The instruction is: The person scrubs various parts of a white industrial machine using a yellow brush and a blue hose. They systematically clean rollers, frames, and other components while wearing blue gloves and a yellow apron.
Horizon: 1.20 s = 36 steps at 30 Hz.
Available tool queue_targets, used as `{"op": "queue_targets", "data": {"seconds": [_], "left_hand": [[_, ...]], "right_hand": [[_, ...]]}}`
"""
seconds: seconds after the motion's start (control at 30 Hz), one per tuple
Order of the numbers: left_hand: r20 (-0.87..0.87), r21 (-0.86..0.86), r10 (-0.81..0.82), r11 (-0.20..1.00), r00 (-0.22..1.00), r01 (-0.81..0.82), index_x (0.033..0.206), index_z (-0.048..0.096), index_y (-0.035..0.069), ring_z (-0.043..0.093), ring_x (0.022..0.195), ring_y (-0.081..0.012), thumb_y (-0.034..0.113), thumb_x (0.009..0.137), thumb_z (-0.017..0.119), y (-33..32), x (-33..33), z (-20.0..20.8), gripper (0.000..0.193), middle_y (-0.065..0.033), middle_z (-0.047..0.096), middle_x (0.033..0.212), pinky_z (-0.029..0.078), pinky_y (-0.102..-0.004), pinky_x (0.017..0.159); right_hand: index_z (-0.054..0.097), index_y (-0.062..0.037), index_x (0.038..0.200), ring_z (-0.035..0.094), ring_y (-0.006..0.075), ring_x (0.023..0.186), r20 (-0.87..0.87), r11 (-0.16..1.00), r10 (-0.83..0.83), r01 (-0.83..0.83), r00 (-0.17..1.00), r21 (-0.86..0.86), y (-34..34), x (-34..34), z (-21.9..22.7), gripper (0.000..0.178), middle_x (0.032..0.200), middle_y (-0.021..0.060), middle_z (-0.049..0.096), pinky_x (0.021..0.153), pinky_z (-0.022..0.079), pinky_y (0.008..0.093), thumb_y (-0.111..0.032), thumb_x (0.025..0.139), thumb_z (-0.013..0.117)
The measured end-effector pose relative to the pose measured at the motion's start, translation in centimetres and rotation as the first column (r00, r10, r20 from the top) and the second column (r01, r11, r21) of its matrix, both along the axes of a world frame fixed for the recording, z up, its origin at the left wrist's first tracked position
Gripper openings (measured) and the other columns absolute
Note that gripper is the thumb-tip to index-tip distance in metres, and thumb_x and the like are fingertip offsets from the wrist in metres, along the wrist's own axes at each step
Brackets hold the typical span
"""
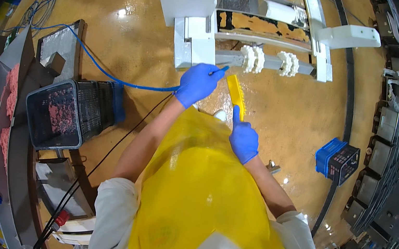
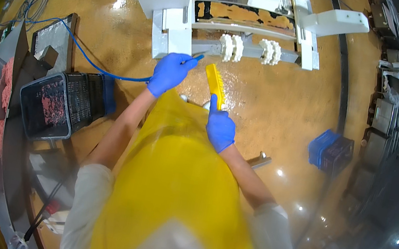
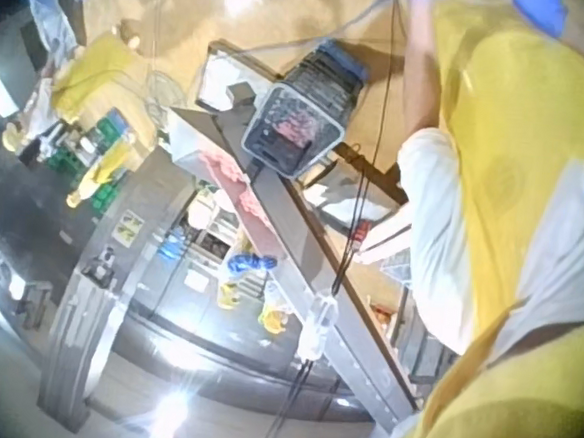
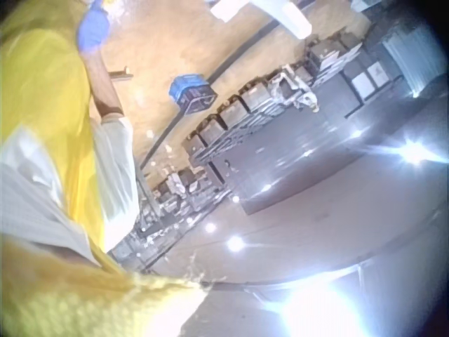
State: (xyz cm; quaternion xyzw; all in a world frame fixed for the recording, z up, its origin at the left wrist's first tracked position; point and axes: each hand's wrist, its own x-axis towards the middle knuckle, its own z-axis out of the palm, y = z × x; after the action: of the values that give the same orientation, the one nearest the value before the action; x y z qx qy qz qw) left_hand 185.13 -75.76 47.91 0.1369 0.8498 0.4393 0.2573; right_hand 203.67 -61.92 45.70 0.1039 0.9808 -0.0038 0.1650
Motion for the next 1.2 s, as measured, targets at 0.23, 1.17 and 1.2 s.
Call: {"op": "queue_targets", "data": {"seconds": [0.23,1.17,1.2], "left_hand": [[0.035,-0.012,-0.049,0.999,0.998,0.049,0.098,0.071,0.008,0.065,0.071,-0.0274,0.038,0.086,0.061,1.1,1.3,-0.8,0.034,-0.0134,0.068,0.077,0.049,-0.0357,0.067],[-0.176,0.132,-0.175,0.971,0.969,0.199,0.097,0.071,0.006,0.065,0.07,-0.0267,0.037,0.087,0.061,15.2,0.2,0.3,0.035,-0.0164,0.067,0.075,0.048,-0.0364,0.066],[-0.155,0.169,-0.165,0.967,0.974,0.19,0.099,0.071,0.005,0.064,0.068,-0.0237,0.035,0.087,0.062,15.2,0.2,0.1,0.034,-0.0153,0.066,0.073,0.047,-0.0356,0.065]], "right_hand": [[0.023,-0.0159,0.15,0.059,0.0319,0.051,-0.043,0.999,-0.041,0.04,0.998,-0.025,0.9,-0.1,0.8,0.078,0.074,0.0196,0.055,0.047,0.05,0.0441,-0.004,0.078,0.052],[0.045,-0.0145,0.14,0.064,0.0394,0.066,-0.437,0.775,-0.577,0.295,0.69,-0.558,15.3,2.2,-4.2,0.047,0.079,0.0276,0.061,0.058,0.049,0.0438,-0.018,0.094,0.054],[0.045,-0.0146,0.14,0.064,0.0392,0.066,-0.461,0.776,-0.575,0.275,0.676,-0.567,16.2,2.2,-3.2,0.047,0.08,0.0275,0.061,0.058,0.049,0.0435,-0.018,0.094,0.053]]}}
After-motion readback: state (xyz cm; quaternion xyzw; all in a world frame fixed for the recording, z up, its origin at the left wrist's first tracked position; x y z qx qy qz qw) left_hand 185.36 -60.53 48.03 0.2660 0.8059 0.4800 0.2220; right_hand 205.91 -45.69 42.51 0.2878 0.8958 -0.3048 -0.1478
